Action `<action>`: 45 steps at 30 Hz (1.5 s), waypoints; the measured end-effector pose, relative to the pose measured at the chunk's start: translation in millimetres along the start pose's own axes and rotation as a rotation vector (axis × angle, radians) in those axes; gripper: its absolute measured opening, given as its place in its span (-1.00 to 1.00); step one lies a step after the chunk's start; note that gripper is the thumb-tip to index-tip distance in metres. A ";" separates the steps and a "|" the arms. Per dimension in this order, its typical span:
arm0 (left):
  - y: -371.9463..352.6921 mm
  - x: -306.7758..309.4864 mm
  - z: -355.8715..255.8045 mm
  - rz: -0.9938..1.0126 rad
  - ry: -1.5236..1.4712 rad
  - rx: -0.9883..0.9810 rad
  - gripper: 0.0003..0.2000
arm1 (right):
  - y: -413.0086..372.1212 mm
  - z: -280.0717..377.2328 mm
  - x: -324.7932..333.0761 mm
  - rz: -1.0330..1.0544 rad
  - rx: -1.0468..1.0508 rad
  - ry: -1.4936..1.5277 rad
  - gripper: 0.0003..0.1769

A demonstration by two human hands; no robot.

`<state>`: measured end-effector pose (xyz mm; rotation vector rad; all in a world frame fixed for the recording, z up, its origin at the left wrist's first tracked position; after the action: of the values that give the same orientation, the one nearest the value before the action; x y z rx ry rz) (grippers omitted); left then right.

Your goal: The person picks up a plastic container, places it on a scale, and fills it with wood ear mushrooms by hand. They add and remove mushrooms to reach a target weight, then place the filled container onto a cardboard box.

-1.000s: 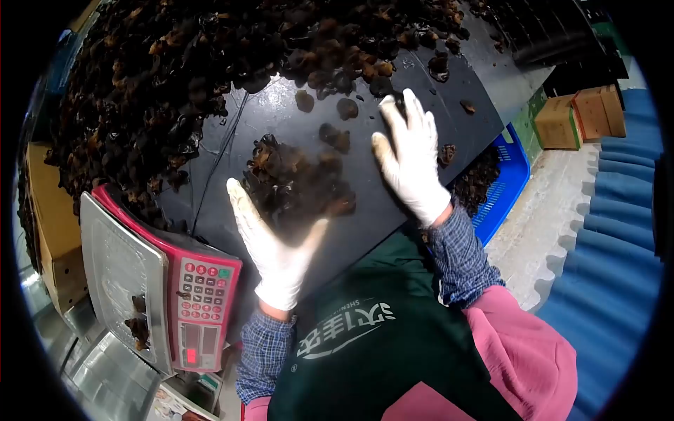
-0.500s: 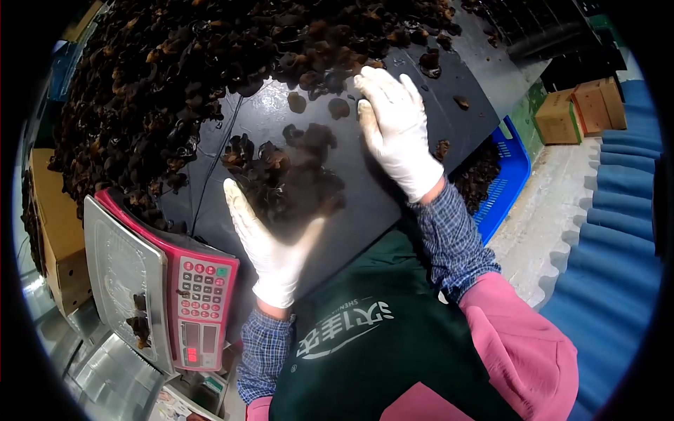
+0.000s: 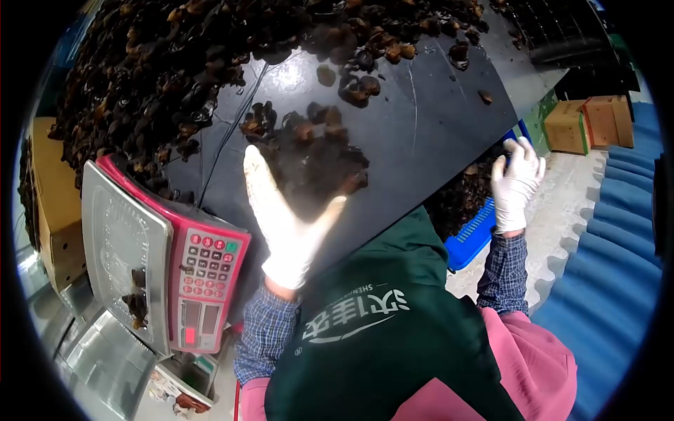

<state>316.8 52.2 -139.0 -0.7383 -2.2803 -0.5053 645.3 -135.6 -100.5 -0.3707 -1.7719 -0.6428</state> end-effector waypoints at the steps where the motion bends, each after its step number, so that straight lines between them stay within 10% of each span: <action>1: -0.3 -0.7 1.3 -0.003 0.011 -0.012 0.28 | 2.6 5.0 3.8 -0.106 -0.026 -0.043 -0.69; 4: -1.9 -0.9 2.4 0.011 -0.002 0.002 0.29 | 24.5 49.5 15.2 -0.160 0.113 0.608 -0.67; 14: -5.8 -6.5 5.0 -0.020 0.155 0.025 0.38 | 92.3 234.5 -8.3 0.293 0.867 1.327 -0.44; 18: -0.5 -14.1 7.8 -0.100 0.287 0.043 0.40 | 125.9 273.9 -16.8 -0.008 0.983 0.916 -0.33; 22: 10.4 -9.8 7.9 -0.025 0.291 0.088 0.38 | 144.6 264.5 -8.4 0.524 1.281 0.956 -0.37; 29: 3.9 -8.9 15.0 0.033 0.103 -0.138 0.23 | 78.3 178.6 5.2 0.437 1.304 0.678 0.23; 39: 56.4 10.5 -15.7 -0.071 -0.040 0.012 -0.34 | 96.3 221.0 -1.4 0.273 0.958 0.853 -0.21; 45: 65.0 31.0 -21.3 -0.082 -0.130 0.035 -0.35 | 109.7 223.7 32.7 0.213 0.908 0.963 -0.33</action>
<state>349.1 101.8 -92.7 -0.6805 -2.4423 -0.4661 522.0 83.0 -86.8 0.3434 -0.9094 0.1860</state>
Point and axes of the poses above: each hand's wrist, its own y-axis towards the middle knuckle, its own x-axis out of the back of the hand, z = x × y, the point moved 1 cm from there along y, towards the middle knuckle, and after that the axes turned 11 degrees about z, right-handed, at the moved point
